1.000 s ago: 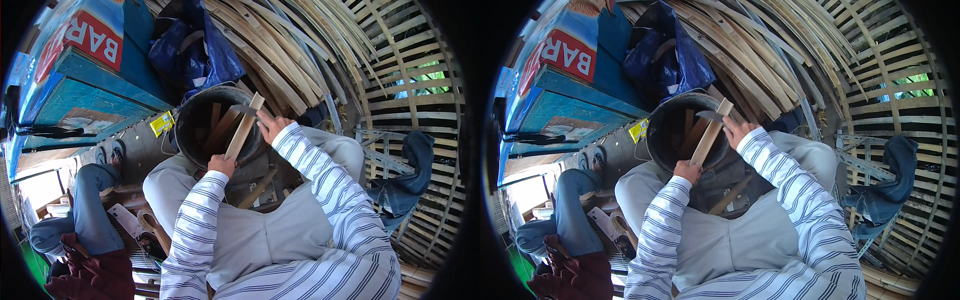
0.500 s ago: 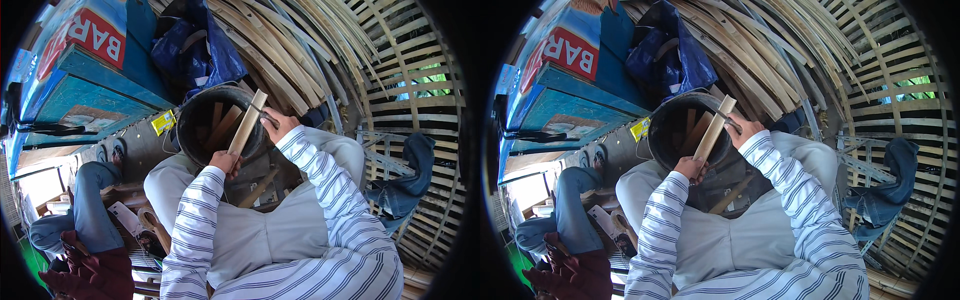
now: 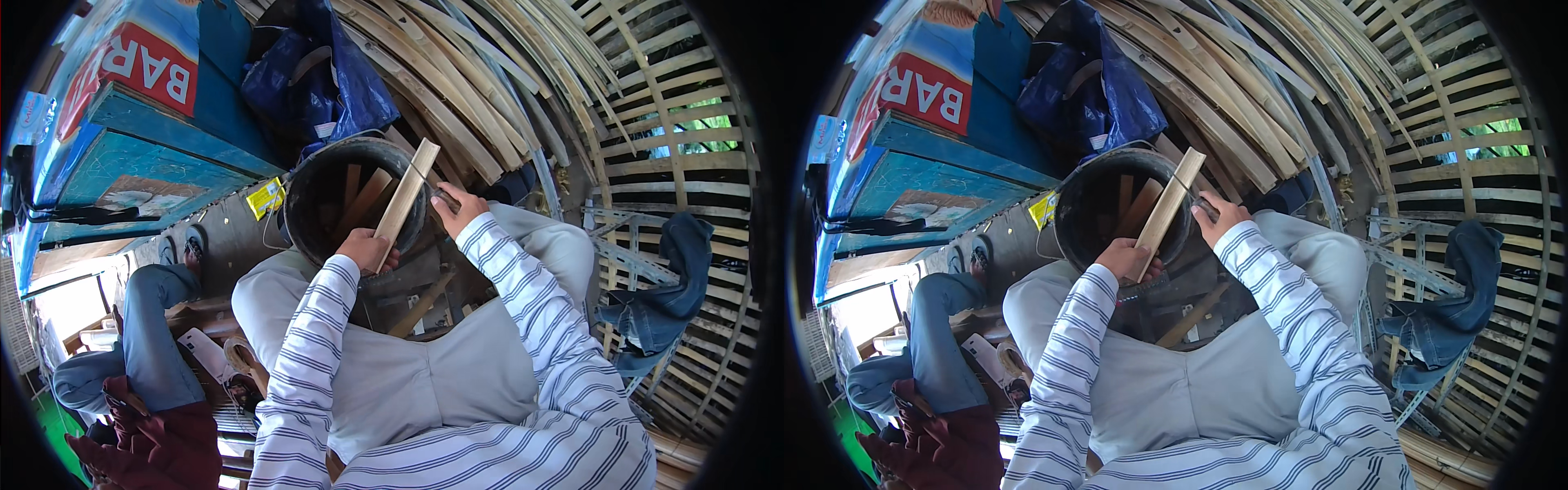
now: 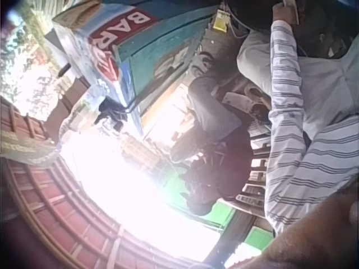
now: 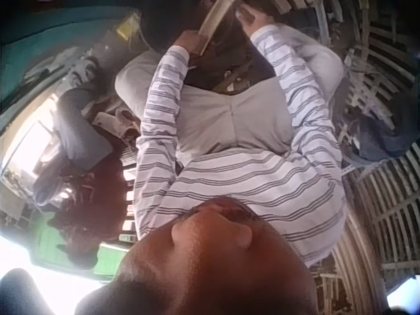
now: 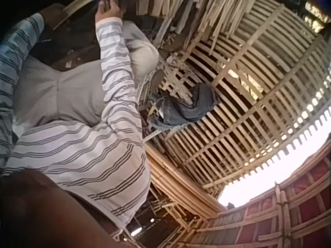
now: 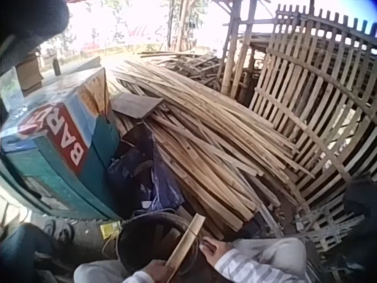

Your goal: Shaving and smoothing a strip of bamboo or wood using a curved knife.

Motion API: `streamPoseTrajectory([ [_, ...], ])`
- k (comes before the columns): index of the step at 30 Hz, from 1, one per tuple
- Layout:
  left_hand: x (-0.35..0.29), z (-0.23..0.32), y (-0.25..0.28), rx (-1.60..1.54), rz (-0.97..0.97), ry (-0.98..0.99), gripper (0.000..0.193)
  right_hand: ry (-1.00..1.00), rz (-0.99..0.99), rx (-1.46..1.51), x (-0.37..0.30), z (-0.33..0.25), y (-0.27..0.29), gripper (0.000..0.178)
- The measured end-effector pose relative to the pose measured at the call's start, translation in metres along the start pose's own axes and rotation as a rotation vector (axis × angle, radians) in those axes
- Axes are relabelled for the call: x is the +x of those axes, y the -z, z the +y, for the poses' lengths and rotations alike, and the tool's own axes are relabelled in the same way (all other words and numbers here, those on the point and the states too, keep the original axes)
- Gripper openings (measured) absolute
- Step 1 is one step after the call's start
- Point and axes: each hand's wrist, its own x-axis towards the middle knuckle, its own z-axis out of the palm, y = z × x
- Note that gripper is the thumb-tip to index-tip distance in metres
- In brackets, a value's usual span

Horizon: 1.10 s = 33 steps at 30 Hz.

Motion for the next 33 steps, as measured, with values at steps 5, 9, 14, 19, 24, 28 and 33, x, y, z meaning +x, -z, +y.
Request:
streamPoseTrajectory([
  [5, -0.008, 0.011, -0.004, -0.003, 0.004, -0.055, 0.026, -0.061, 0.01, -0.008, 0.005, 0.006, -0.008, 0.053],
  [9, -0.015, 0.019, -0.005, -0.005, 0.072, -0.058, 0.024, -0.057, 0.021, 0.104, 0.005, -0.004, -0.008, 0.052],
  [14, -0.015, 0.02, -0.012, 0.055, 0.213, -0.218, 0.026, -0.136, -0.022, 0.248, 0.011, 0.009, -0.015, 0.052],
  [19, -0.018, 0.026, -0.011, 0.073, 0.337, -0.394, 0.032, -0.261, -0.075, 0.768, 0.007, -0.027, 0.005, 0.041],
  [24, -0.021, 0.029, -0.012, 0.055, 0.369, -0.406, 0.039, -0.404, -0.043, 1.043, 0.01, -0.062, 0.046, 0.032],
  [28, -0.02, 0.03, -0.009, 0.05, 0.362, -0.458, 0.046, -0.437, -0.019, 1.184, 0.021, -0.065, 0.058, 0.028],
  [33, -0.025, 0.034, -0.014, 0.021, 0.336, -0.469, 0.051, -0.479, 0.04, 1.201, 0.031, -0.063, 0.059, 0.03],
])
